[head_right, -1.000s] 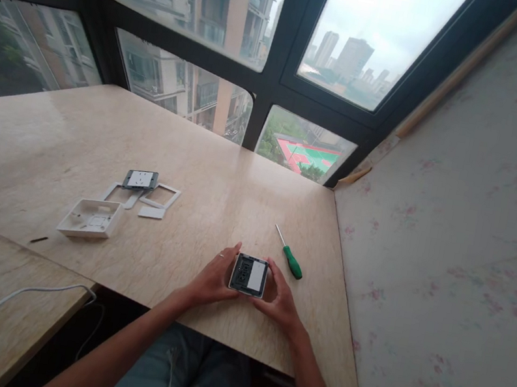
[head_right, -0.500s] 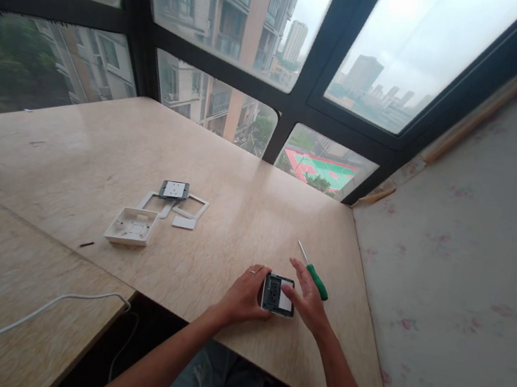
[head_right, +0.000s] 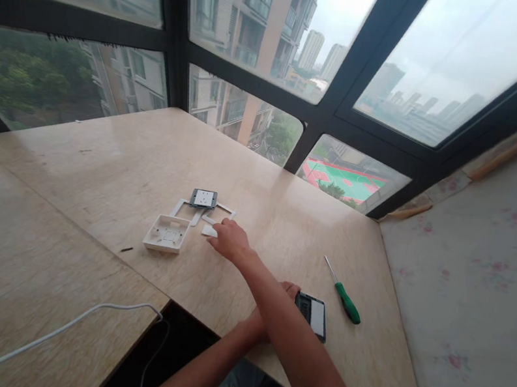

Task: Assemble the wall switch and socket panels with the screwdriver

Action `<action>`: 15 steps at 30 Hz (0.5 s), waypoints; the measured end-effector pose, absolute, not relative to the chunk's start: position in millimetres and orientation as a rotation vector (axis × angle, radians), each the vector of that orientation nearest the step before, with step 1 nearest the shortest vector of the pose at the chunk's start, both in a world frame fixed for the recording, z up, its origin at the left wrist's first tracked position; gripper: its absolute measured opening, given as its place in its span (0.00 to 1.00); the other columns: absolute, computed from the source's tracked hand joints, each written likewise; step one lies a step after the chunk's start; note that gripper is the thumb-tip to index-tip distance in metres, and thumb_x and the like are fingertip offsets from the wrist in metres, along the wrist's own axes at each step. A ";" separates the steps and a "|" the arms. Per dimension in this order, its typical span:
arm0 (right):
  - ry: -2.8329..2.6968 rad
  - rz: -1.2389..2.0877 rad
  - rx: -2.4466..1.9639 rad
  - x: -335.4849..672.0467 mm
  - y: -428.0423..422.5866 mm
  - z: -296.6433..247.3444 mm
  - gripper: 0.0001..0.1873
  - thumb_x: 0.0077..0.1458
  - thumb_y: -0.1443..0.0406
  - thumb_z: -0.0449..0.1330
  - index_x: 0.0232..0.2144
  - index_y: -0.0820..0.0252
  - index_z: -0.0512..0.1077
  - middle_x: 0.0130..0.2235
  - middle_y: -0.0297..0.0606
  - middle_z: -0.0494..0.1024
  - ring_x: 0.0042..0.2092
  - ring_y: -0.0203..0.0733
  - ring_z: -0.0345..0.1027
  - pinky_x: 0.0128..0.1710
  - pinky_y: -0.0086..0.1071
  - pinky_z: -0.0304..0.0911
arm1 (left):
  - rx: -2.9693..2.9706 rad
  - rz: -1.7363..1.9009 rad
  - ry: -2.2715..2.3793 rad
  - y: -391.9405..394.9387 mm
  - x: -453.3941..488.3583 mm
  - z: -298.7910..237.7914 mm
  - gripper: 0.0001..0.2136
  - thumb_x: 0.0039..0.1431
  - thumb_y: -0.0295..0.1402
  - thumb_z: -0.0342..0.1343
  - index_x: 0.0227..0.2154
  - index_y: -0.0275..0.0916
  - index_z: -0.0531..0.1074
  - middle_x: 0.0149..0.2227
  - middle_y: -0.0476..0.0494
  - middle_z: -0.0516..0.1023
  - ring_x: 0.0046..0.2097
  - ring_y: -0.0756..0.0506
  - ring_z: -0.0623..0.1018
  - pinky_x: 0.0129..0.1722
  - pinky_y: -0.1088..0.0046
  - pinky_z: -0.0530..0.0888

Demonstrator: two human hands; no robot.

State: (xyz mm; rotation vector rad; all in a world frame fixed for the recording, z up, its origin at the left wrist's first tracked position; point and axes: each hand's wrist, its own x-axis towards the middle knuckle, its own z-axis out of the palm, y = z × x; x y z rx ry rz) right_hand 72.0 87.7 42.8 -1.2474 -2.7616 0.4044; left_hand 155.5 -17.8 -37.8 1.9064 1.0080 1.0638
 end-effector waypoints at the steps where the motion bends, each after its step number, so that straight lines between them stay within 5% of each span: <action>1: -2.785 0.381 -1.273 62.7 89.6 40.4 0.14 0.58 0.59 0.63 0.44 0.60 0.78 0.46 0.48 0.78 0.50 0.51 0.70 0.47 0.39 0.65 | 1.934 1.047 1.028 -17.7 156.6 -40.7 0.26 0.55 0.39 0.60 0.55 0.34 0.65 0.52 0.30 0.72 0.55 0.30 0.71 0.59 0.51 0.68; 7: -2.864 0.319 -1.334 41.5 99.5 31.0 0.11 0.60 0.62 0.61 0.43 0.58 0.79 0.47 0.49 0.76 0.51 0.52 0.69 0.46 0.38 0.63 | 1.991 1.016 1.081 -17.9 161.7 -50.1 0.30 0.55 0.38 0.61 0.59 0.35 0.61 0.57 0.29 0.70 0.59 0.31 0.70 0.63 0.57 0.65; 15: -2.945 0.484 -1.071 73.6 97.1 23.1 0.18 0.56 0.72 0.63 0.48 0.52 0.78 0.43 0.42 0.75 0.47 0.44 0.68 0.46 0.34 0.60 | 1.930 1.061 1.081 -15.7 156.7 -36.3 0.25 0.44 0.44 0.68 0.45 0.40 0.70 0.44 0.36 0.75 0.48 0.31 0.76 0.47 0.56 0.75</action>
